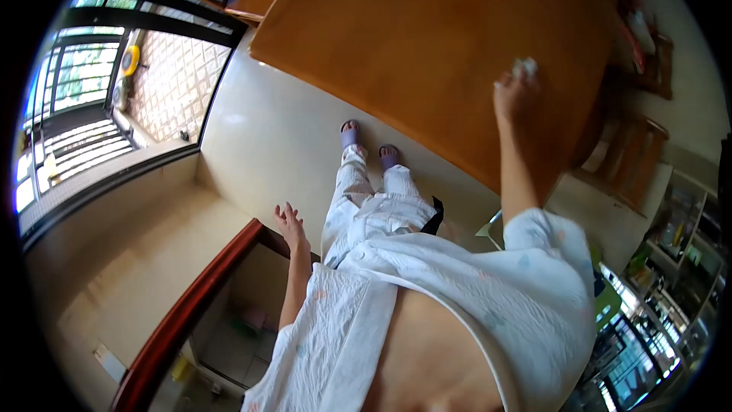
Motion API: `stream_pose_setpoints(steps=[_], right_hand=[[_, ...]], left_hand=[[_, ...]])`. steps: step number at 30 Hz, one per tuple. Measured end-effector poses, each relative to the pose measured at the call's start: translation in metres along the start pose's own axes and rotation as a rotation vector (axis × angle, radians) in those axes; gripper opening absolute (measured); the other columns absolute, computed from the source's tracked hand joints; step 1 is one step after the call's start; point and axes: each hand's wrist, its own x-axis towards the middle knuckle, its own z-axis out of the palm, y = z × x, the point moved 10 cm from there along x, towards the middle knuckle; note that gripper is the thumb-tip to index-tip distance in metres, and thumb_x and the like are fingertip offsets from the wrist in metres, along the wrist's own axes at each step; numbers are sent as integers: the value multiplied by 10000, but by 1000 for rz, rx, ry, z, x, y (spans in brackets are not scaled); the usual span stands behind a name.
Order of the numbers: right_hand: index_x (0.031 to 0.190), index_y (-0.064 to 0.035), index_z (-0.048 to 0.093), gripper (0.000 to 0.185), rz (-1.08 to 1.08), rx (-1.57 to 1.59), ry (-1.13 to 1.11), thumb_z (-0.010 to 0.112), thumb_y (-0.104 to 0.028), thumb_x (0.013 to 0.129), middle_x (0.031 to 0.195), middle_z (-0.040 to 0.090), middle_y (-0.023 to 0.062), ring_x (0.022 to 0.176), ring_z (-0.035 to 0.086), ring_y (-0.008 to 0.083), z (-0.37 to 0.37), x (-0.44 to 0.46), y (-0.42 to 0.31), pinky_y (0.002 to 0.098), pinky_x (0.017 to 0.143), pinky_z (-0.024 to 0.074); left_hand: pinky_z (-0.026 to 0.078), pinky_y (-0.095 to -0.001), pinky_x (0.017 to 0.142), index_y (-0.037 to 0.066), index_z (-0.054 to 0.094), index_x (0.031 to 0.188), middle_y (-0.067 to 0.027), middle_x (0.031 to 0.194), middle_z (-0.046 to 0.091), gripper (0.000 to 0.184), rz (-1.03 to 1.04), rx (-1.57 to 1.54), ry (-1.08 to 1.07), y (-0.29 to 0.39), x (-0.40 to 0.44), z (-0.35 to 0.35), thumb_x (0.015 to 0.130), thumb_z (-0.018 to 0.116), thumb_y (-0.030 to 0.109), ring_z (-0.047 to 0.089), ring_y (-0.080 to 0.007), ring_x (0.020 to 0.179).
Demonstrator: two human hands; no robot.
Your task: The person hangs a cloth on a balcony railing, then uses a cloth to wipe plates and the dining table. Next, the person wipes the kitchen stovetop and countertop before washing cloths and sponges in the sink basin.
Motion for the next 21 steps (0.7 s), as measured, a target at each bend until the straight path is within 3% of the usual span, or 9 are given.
stream_pose_setpoints(steps=[2,3,8,10,11,13,14,16,21], right_hand=[[1045,-3,621,311,-12,268,26,555,-11,741,1070,584,199,956,544,372,26,-4,-77,468,835,440],[1046,-22,635,334,-35,318,-232,544,25,729,1106,584,182,1019,533,359,33,-10,-118,439,890,429],[1041,-40,655,349,-555,757,-147,549,16,713,1145,602,138,1006,569,317,-16,-111,-297,411,896,455],[1065,-59,665,390,-362,1220,-629,507,37,723,1182,600,142,980,603,286,11,-146,-339,362,858,484],[1141,-51,631,416,203,1238,-1382,453,28,774,1177,605,152,1018,613,284,31,-193,-357,335,878,485],[1203,-18,571,374,595,1949,-1725,482,-80,845,1207,580,178,1104,569,294,-7,-247,-417,388,976,443],[1203,-18,571,374,527,1922,-1831,482,-80,845,1207,580,178,1104,569,294,-36,-273,-446,388,976,443],[1274,10,488,452,902,2128,-2232,474,-249,903,1233,555,205,1149,532,343,-132,-318,-486,458,1037,387],[1295,-9,477,622,924,1688,-2767,460,-498,912,1300,506,206,1190,483,368,-272,-483,-551,496,1076,322]], left_hand=[[438,-377,851,78,275,1390,-111,1281,439,671,-17,-64,72,-25,-15,-28,911,533,470,524,-216,1087],[440,-378,844,76,278,1388,-111,1279,439,657,-29,-108,130,-39,-22,-43,916,528,459,525,-216,1083],[444,-363,802,83,321,1348,-86,1227,483,567,-153,-274,303,-110,-63,-92,932,509,420,538,-194,1037],[450,-351,766,97,358,1320,-73,1177,519,515,-152,-350,360,-125,-74,-106,935,506,405,550,-177,996],[458,-340,748,98,360,1321,-71,1165,526,516,-138,-404,388,-135,-79,-112,934,512,402,557,-175,979],[470,-318,717,95,357,1327,-70,1152,535,523,-160,-519,449,-161,-98,-131,931,524,394,567,-168,956],[473,-306,704,91,354,1330,-70,1151,538,530,-179,-592,478,-174,-109,-140,930,530,389,569,-163,950],[475,-294,687,85,354,1329,-68,1141,542,533,-194,-693,548,-214,-135,-162,928,535,388,575,-158,927],[476,-257,611,78,372,1301,-60,1089,556,505,-262,-896,696,-341,-199,-225,931,534,381,601,-134,793]])
